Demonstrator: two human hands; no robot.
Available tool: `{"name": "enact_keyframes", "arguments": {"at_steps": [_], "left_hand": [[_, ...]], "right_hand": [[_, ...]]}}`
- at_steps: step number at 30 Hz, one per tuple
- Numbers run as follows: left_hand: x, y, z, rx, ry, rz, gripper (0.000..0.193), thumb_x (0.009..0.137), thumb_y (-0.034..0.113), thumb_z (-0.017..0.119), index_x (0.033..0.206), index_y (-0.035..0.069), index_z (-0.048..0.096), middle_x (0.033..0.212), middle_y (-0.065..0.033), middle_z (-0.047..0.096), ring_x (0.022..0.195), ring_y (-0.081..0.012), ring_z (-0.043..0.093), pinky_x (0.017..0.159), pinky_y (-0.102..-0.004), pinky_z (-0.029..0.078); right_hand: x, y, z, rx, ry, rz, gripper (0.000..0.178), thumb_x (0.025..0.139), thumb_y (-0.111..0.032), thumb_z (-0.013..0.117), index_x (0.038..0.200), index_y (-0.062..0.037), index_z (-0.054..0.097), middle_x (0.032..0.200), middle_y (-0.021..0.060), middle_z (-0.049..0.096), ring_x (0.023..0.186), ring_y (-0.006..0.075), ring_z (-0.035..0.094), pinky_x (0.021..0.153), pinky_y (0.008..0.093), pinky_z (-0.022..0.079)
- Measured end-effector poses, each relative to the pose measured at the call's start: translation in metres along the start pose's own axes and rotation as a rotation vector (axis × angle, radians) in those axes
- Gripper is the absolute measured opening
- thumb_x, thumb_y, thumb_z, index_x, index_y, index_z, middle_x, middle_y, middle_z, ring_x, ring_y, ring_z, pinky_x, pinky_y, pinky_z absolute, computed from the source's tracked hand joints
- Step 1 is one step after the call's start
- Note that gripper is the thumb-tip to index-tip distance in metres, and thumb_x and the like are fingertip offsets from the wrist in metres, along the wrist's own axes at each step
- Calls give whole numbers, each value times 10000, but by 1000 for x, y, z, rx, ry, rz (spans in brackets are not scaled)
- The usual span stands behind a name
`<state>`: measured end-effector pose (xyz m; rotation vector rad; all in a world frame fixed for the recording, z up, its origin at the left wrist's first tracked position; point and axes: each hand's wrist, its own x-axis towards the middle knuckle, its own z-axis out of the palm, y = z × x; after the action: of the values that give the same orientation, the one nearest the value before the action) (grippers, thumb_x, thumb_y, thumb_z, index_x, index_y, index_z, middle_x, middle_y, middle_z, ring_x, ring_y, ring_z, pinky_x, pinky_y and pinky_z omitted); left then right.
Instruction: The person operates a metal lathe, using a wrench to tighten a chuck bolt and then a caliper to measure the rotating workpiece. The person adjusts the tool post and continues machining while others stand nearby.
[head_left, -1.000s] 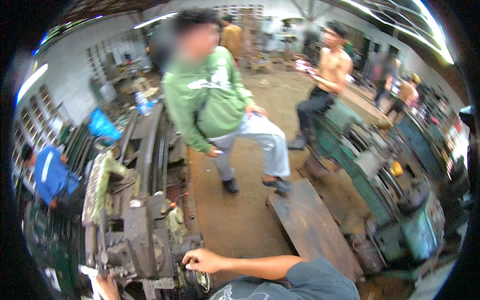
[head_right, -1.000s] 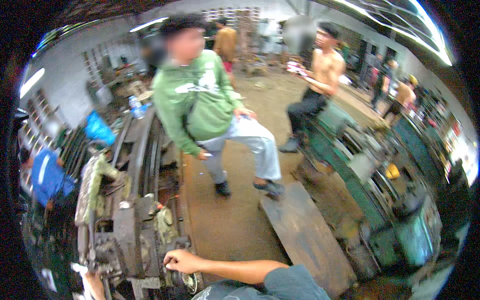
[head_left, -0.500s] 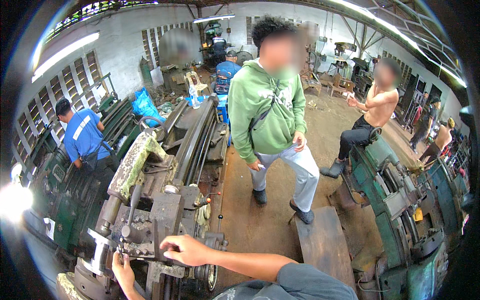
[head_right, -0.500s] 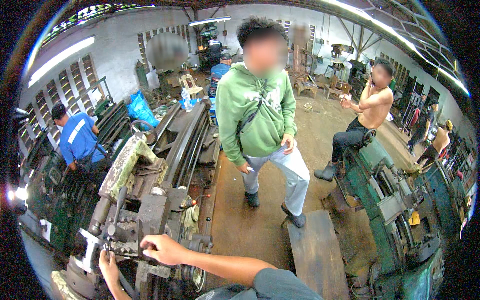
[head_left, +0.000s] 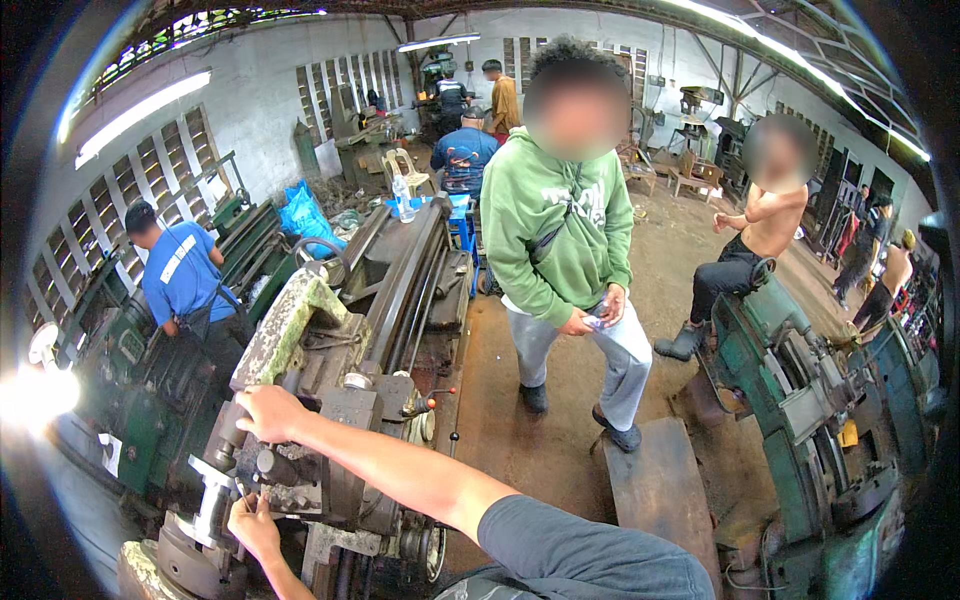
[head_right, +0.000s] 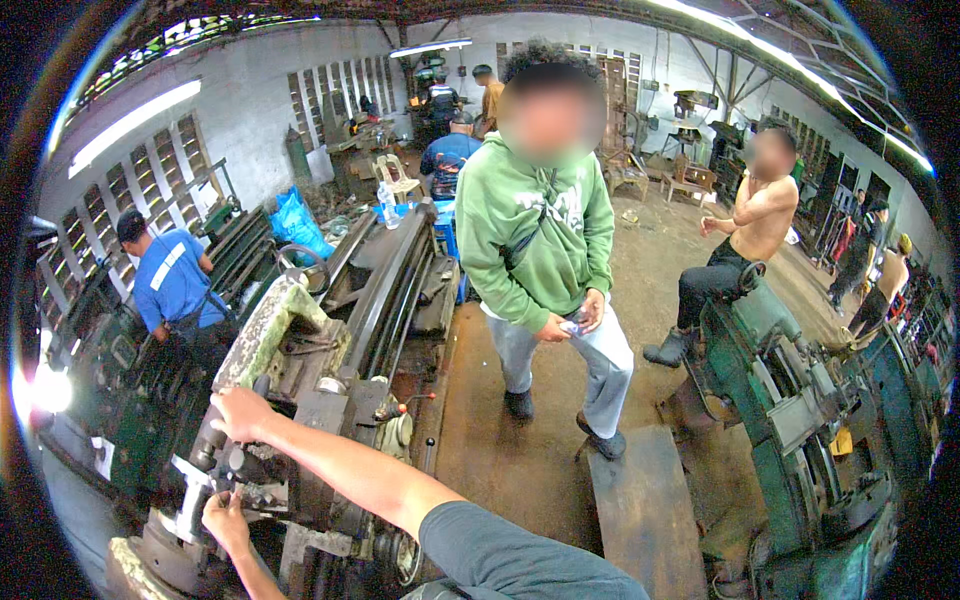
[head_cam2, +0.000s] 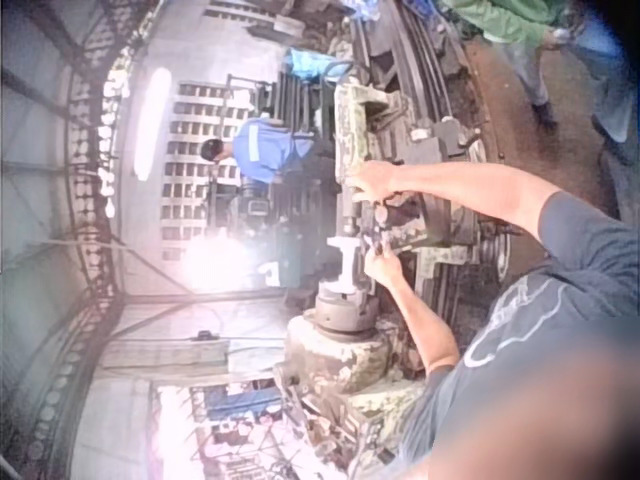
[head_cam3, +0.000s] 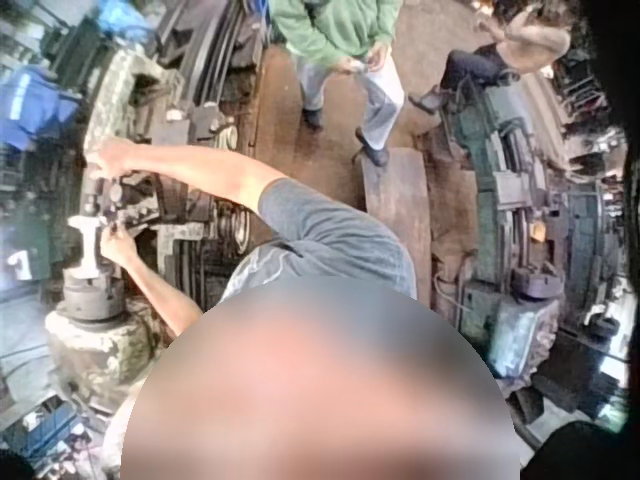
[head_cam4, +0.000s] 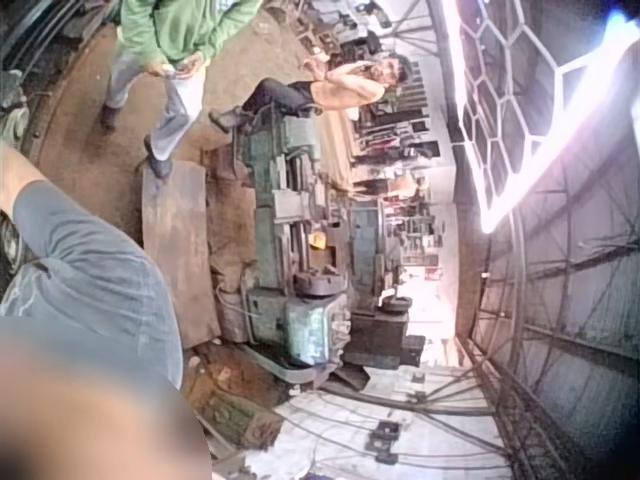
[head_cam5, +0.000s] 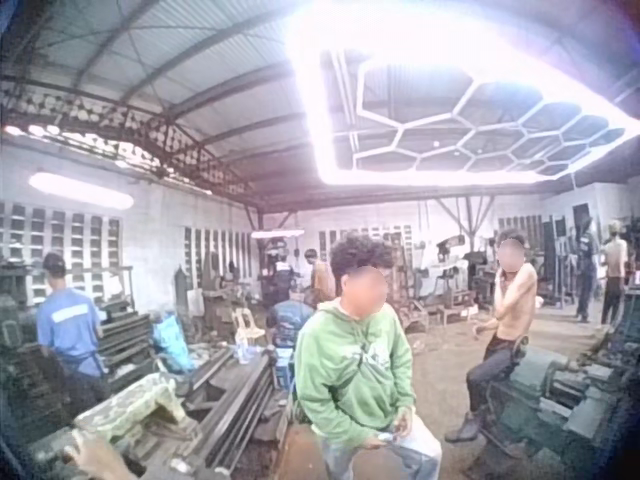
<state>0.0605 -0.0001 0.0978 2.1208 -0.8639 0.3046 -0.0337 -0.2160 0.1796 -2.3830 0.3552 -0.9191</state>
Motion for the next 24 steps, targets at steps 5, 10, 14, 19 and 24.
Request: {"name": "enact_keyframes", "arguments": {"at_steps": [5,10,14,19,24], "left_hand": [[10,-20,-3,1,-34,209,190,706,22,797,810,-61,662,684,-139,586,599,-251,505,604,-392,415],[14,-21,-10,-119,-197,21,159,851,40,743,890,-90,661,752,-107,636,685,-175,588,626,-314,486],[6,-2,-16,60,-73,64,267,893,185,733,850,-69,663,793,-172,653,701,-272,579,676,-399,478],[6,17,-13,44,-71,18,314,821,237,788,778,-44,654,764,-200,643,706,-352,571,709,-455,462],[8,10,-2,223,33,17,336,747,211,850,769,-52,641,721,-173,655,647,-301,610,640,-420,474]], "right_hand": [[-3,4,17,23,139,28,338,865,-295,672,973,21,613,958,217,655,919,403,646,809,489,514],[-2,8,17,72,138,27,323,817,-250,724,928,31,610,914,235,662,883,427,647,802,501,503],[-2,7,15,53,117,27,312,806,-257,729,879,28,624,844,224,673,857,420,653,789,502,503],[-2,1,14,-22,100,59,329,805,-292,726,883,21,658,797,221,679,824,415,669,777,501,523],[-2,-5,17,-81,108,82,294,794,-284,720,864,-1,679,772,211,684,797,385,686,752,486,541]]}}
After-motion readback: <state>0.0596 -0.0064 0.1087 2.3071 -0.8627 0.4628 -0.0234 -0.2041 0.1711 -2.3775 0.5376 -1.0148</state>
